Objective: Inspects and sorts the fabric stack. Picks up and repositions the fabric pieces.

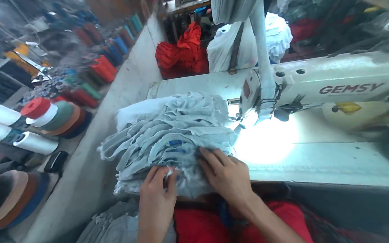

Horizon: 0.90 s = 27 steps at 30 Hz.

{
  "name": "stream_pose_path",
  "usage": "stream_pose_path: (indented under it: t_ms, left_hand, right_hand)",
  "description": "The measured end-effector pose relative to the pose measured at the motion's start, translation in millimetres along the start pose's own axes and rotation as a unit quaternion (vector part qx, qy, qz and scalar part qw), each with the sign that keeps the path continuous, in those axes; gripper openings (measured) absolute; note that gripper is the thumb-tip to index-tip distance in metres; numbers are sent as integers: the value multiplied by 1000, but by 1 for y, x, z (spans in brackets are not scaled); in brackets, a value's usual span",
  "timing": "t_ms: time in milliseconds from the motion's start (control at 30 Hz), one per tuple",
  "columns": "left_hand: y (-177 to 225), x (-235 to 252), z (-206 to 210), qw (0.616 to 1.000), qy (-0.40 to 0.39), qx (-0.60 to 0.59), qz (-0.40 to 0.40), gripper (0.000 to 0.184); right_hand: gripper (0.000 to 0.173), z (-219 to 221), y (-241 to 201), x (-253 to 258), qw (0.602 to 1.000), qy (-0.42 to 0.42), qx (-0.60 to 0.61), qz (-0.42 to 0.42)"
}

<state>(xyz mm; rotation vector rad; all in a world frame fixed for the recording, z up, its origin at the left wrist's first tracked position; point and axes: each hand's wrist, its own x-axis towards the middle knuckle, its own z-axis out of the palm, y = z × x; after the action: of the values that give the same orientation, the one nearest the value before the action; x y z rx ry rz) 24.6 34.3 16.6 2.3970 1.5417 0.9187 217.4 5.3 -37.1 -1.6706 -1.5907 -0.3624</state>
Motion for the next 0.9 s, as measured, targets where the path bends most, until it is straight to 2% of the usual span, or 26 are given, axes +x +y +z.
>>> stream_pose_path:
  t_ms: [200, 400, 500, 567, 700, 900]
  left_hand:
    - [15, 14, 5, 999, -25, 43, 17, 13]
    - [33, 29, 19, 992, -100, 70, -42, 40]
    - [28, 31, 23, 994, -90, 60, -28, 25]
    - [16, 27, 16, 997, -77, 19, -2, 17]
    - [0, 10, 0, 998, -64, -26, -8, 21]
    - [1, -2, 1, 999, -39, -37, -9, 19]
  right_hand:
    - [33, 18, 13, 6, 1000, 15, 9, 10]
    - [35, -1, 9, -7, 996, -31, 64, 55]
    - [34, -15, 8, -13, 994, -28, 85, 56]
    - [33, -23, 4, -16, 994, -25, 94, 45]
    - [31, -25, -12, -19, 995, -48, 90, -9]
    - [25, -5, -28, -2, 994, -60, 43, -76]
